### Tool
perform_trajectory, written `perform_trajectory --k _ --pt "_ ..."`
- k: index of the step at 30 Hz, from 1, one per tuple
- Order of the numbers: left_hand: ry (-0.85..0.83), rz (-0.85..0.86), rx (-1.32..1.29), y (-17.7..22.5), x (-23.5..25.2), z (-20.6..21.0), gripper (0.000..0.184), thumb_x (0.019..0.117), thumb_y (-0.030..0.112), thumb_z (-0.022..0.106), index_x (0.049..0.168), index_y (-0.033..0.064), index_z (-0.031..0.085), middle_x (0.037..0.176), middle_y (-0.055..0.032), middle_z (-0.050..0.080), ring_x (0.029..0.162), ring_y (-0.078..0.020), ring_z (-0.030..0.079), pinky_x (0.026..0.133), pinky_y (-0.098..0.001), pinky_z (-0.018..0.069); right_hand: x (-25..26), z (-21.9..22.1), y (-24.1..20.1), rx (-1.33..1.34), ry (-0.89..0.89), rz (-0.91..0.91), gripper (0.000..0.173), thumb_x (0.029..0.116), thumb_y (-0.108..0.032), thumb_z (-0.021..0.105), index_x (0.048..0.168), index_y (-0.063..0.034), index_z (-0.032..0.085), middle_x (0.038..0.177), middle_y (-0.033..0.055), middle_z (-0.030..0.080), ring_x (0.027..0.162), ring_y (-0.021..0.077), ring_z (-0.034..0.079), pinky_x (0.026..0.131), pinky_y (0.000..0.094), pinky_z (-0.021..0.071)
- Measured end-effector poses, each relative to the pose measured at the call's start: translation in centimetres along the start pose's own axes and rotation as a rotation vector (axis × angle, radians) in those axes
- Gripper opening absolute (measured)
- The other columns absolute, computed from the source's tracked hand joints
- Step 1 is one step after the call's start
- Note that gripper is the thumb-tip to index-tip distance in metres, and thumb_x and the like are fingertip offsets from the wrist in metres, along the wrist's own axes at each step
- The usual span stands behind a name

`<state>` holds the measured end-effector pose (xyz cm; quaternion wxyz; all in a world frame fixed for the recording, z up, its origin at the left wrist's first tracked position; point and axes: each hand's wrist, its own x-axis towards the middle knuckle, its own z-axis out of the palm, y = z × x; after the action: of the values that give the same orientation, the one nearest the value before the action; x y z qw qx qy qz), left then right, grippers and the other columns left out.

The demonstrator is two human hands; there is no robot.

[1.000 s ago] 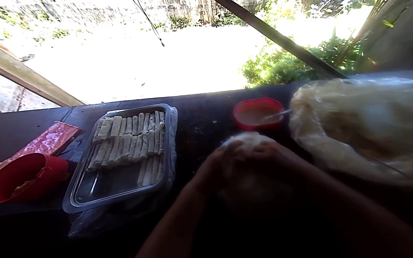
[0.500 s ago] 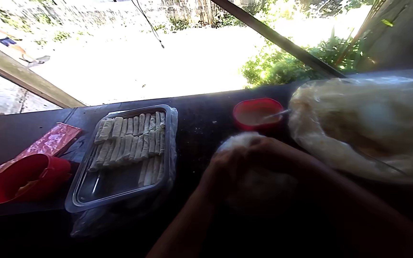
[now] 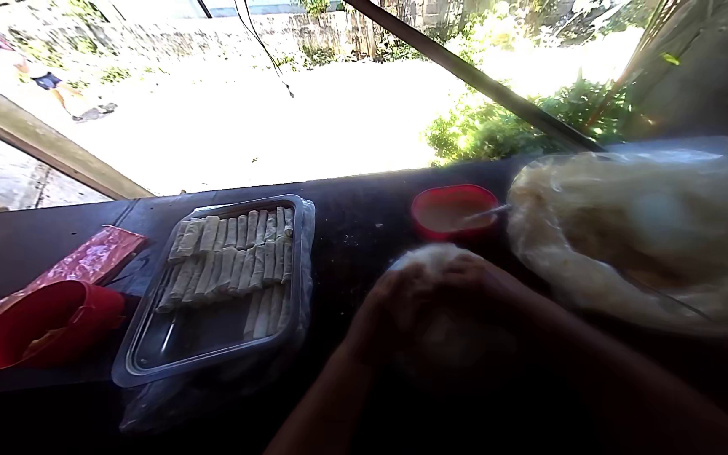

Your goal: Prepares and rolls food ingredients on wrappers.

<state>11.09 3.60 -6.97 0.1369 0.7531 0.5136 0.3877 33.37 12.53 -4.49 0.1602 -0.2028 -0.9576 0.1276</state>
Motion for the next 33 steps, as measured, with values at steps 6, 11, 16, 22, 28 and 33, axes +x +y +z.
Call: perform_trajectory --k 6,11,16,22,28,33 --pt "-0.028 0.015 0.093 0.9 -0.2 -0.4 0.037 0.1028 0.03 0.062 0.134 0.0113 0.061 0.111 0.0024 0.075 0.109 -0.0126 0.069 0.102 -0.0408 0.053 0.5 -1.1 0.1 0.172 -0.095 0.061 0.023 0.1036 -0.025 0.057 0.104 -0.0123 0.076 0.106 0.0035 0.074 0.106 0.0169 0.069 0.098 0.037 0.0538" --pt "-0.014 0.071 0.191 1.9 -0.4 0.2 0.035 0.1027 0.037 0.061 0.13 0.0163 0.065 0.117 0.0028 0.074 0.113 -0.0128 0.067 0.105 -0.0418 0.0488 0.6 -1.5 0.2 0.251 -0.186 0.105 0.022 0.1027 -0.023 0.057 0.105 -0.0128 0.077 0.104 0.0033 0.074 0.104 0.0154 0.068 0.096 0.0373 0.054" --pt "0.006 0.065 0.176 1.8 -0.2 1.1 0.032 0.1053 0.036 0.056 0.126 0.0151 0.067 0.107 0.0022 0.075 0.104 -0.012 0.07 0.101 -0.0396 0.0517 -0.2 -1.2 -0.4 0.231 -0.144 0.193 0.023 0.1021 -0.029 0.06 0.114 -0.0227 0.079 0.109 0.0021 0.069 0.112 0.0158 0.061 0.103 0.0363 0.0484" --pt "-0.022 0.087 0.202 1.4 -0.3 1.1 0.031 0.1066 0.034 0.053 0.13 0.0178 0.065 0.109 0.0057 0.077 0.105 -0.01 0.07 0.102 -0.04 0.0499 -2.6 -0.3 -0.1 0.087 0.01 0.115 0.025 0.1065 -0.03 0.053 0.114 -0.0173 0.073 0.112 -0.0014 0.073 0.116 0.0141 0.065 0.105 0.0332 0.0503" --pt "0.011 0.134 0.238 1.4 -0.1 1.4 0.029 0.107 0.035 0.052 0.127 0.0203 0.067 0.107 0.0073 0.077 0.099 -0.0086 0.07 0.097 -0.0378 0.0506 -3.0 -1.5 -0.2 0.108 0.081 0.177 0.026 0.1033 -0.015 0.052 0.118 -0.0159 0.074 0.115 0.0033 0.072 0.114 0.0139 0.066 0.102 0.0311 0.0532" --pt "0.006 0.138 0.237 1.3 0.0 1.2 0.029 0.1075 0.034 0.051 0.127 0.0194 0.067 0.107 0.0074 0.077 0.098 -0.0076 0.07 0.095 -0.0373 0.0499 -2.5 -2.2 0.9 0.031 0.056 0.284 0.031 0.1067 -0.025 0.05 0.129 -0.0191 0.071 0.117 0.0049 0.07 0.112 0.0159 0.066 0.099 0.0323 0.0539"
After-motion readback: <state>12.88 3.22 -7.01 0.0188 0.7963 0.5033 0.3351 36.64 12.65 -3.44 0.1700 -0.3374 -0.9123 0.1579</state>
